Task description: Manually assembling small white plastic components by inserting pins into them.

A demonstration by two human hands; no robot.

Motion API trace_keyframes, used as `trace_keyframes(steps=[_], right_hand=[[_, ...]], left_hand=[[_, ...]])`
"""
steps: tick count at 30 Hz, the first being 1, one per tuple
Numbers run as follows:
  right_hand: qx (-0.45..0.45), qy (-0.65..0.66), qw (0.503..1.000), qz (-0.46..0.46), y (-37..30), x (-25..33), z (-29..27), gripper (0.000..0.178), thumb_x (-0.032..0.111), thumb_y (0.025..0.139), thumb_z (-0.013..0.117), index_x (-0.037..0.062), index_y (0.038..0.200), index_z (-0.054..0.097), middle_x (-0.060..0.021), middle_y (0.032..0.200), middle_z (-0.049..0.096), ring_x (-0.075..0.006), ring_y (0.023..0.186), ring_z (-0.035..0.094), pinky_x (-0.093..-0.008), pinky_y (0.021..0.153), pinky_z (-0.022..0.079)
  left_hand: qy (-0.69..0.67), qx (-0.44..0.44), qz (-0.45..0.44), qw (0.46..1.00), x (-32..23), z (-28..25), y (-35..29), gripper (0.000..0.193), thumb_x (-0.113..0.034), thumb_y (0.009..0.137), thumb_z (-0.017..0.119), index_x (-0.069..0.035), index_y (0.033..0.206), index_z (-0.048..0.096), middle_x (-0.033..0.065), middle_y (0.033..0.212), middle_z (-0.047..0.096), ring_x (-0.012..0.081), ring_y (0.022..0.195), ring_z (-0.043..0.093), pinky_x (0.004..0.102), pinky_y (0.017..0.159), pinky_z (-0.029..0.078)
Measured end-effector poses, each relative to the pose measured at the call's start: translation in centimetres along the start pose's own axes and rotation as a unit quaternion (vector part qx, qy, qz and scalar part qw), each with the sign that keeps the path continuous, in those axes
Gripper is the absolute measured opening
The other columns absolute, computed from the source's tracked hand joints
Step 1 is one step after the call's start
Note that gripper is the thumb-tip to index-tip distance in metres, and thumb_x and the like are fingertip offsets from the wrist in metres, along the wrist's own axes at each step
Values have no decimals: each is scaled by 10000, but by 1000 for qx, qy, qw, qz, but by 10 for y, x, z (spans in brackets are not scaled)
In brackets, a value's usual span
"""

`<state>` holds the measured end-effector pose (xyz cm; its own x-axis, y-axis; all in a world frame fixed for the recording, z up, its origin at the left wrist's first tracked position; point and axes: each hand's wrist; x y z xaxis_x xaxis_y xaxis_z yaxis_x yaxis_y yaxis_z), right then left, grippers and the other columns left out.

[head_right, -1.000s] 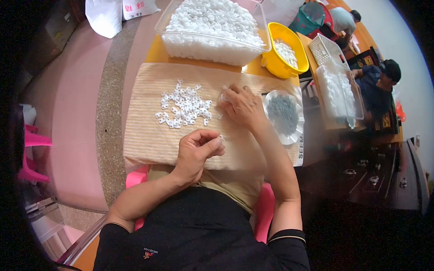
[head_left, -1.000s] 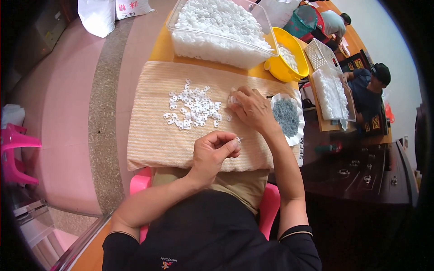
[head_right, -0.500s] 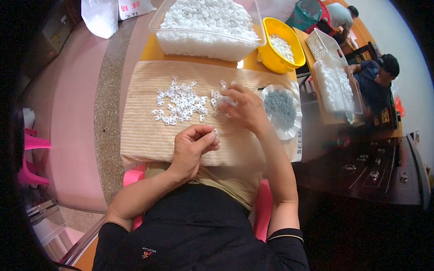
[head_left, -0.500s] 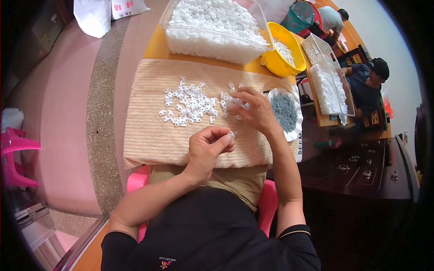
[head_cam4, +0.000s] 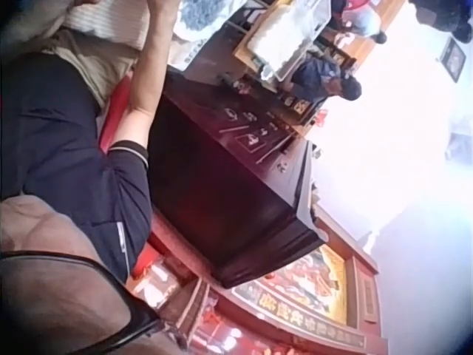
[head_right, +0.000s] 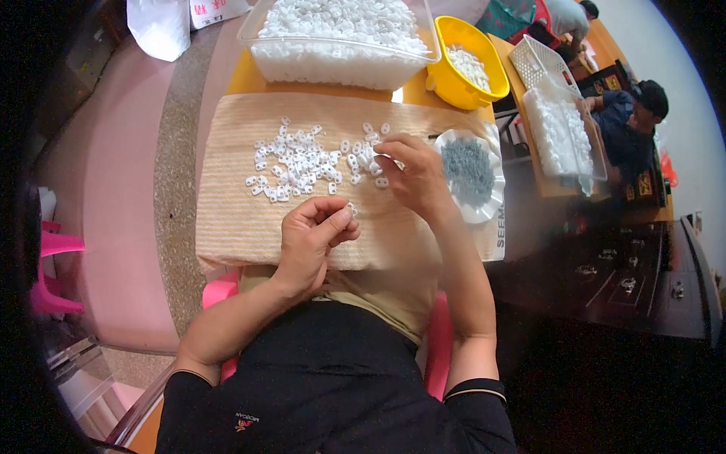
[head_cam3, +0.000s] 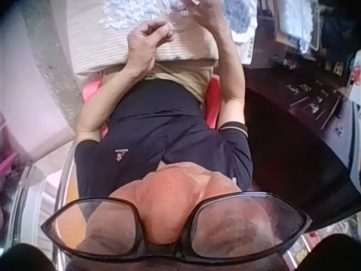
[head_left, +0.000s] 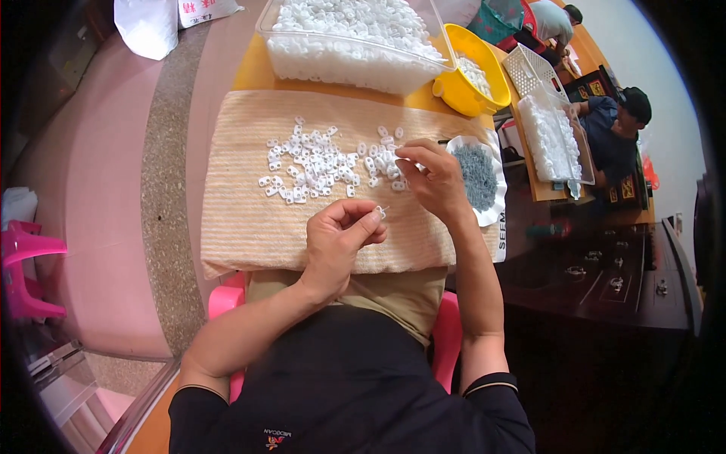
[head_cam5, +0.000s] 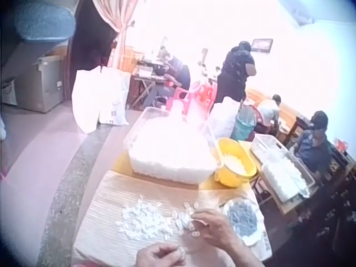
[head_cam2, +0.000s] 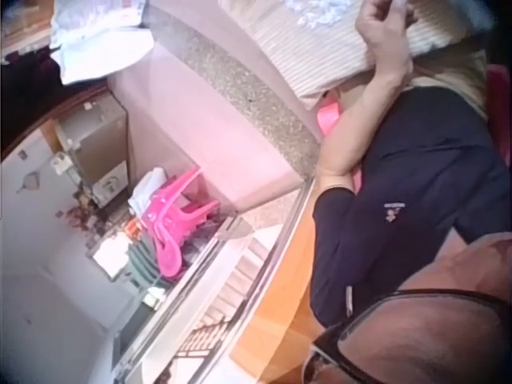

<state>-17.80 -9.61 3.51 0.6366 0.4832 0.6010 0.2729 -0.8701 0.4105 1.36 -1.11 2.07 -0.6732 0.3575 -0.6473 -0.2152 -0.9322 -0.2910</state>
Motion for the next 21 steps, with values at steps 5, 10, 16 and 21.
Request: trace_keyframes(steps=[5,10,16,21], right_hand=[[46,-78,995,52,-22,11,-9,128,53,792,690,20,915,679,-98,808,645,-241,695,628,-323,584,481],[97,-171,976,99,-36,15,-3,149,156,829,664,42,923,686,-130,822,633,-326,742,623,-392,656,483],[76,-153,981,94,-41,15,2,139,148,821,668,49,914,639,-114,832,625,-317,732,622,-389,645,483],[78,-153,984,56,-45,13,4,124,138,807,678,53,882,628,-106,824,625,-312,716,623,-385,631,484]], left_hand=[[3,-3,0,1000,-1,1,-1,107,-30,880,639,16,976,628,63,826,647,109,724,638,252,686,574],[3,6,-4,1000,3,1,-1,126,-21,878,636,18,998,625,62,835,647,109,741,638,255,692,576],[1,4,-5,1000,5,-1,-1,138,-13,877,633,24,1009,619,60,852,645,110,749,637,256,701,577],[11,8,-7,1000,6,-3,0,146,-15,876,637,4,1019,612,66,874,643,136,770,640,292,721,580]])
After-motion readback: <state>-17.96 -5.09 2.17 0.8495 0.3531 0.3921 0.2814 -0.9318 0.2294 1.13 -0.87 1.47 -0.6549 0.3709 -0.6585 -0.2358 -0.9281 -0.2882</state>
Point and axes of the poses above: each hand's wrist, its own y-axis towards the middle knuckle, its own z-axis out of the palm, x = y × z
